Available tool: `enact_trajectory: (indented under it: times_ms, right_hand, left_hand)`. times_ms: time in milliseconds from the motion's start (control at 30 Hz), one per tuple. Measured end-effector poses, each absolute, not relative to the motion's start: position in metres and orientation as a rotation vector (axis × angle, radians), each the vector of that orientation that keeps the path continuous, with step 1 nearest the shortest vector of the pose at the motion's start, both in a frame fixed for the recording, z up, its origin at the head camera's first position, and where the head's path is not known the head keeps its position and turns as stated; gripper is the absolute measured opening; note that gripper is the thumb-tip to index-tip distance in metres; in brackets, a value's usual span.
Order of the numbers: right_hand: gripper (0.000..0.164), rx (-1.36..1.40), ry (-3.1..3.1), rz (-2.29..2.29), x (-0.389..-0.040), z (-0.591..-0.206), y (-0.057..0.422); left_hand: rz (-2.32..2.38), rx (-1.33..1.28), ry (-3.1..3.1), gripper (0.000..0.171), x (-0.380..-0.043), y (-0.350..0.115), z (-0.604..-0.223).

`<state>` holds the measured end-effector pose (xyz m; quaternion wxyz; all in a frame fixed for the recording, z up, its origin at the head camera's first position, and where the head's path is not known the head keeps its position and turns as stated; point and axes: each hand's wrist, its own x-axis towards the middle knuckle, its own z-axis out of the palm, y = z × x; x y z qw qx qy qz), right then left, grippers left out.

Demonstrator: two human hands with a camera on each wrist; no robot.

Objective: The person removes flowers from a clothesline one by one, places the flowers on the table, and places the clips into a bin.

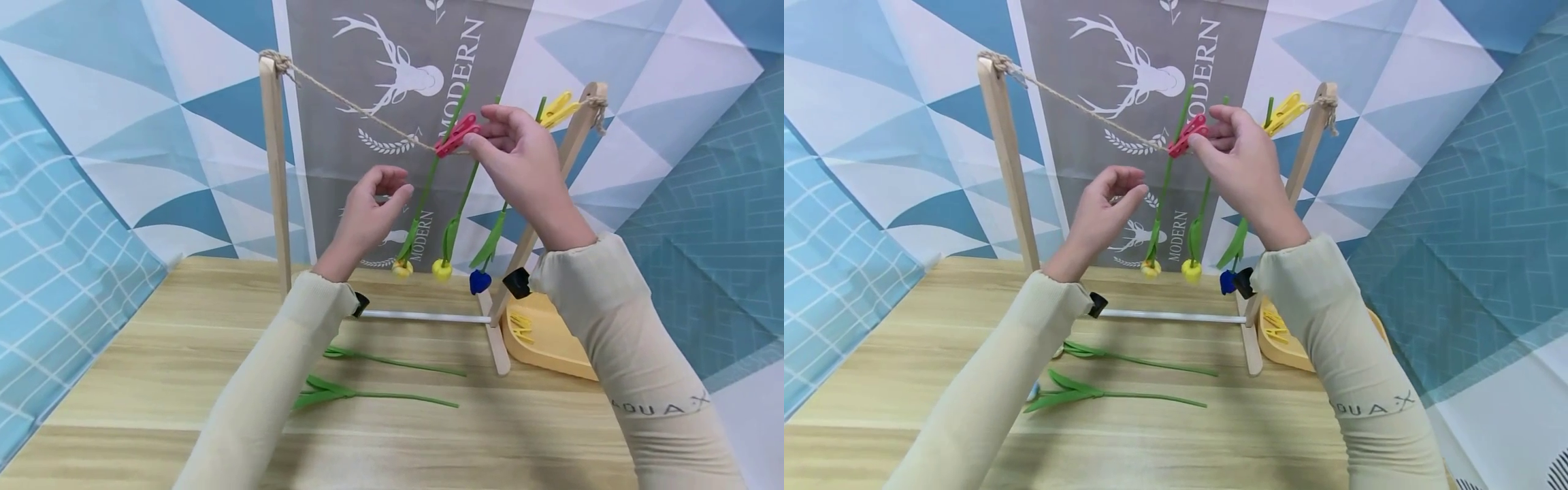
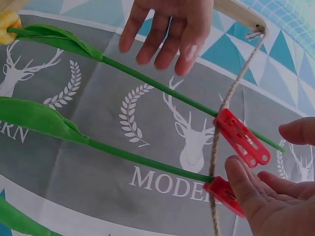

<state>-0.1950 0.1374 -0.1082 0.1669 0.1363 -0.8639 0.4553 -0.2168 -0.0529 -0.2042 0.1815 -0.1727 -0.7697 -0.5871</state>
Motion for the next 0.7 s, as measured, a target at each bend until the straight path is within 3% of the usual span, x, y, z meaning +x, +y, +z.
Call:
enact_trajectory:
  times_ms: [700]
  right_hand:
    - [0.057,0.433,-2.602,1.286,-0.199,-0.097,0.134]
  left_hand:
    - [-1.699,-0.589,-2.205,0.033,-0.229,-0.029,-0.195]
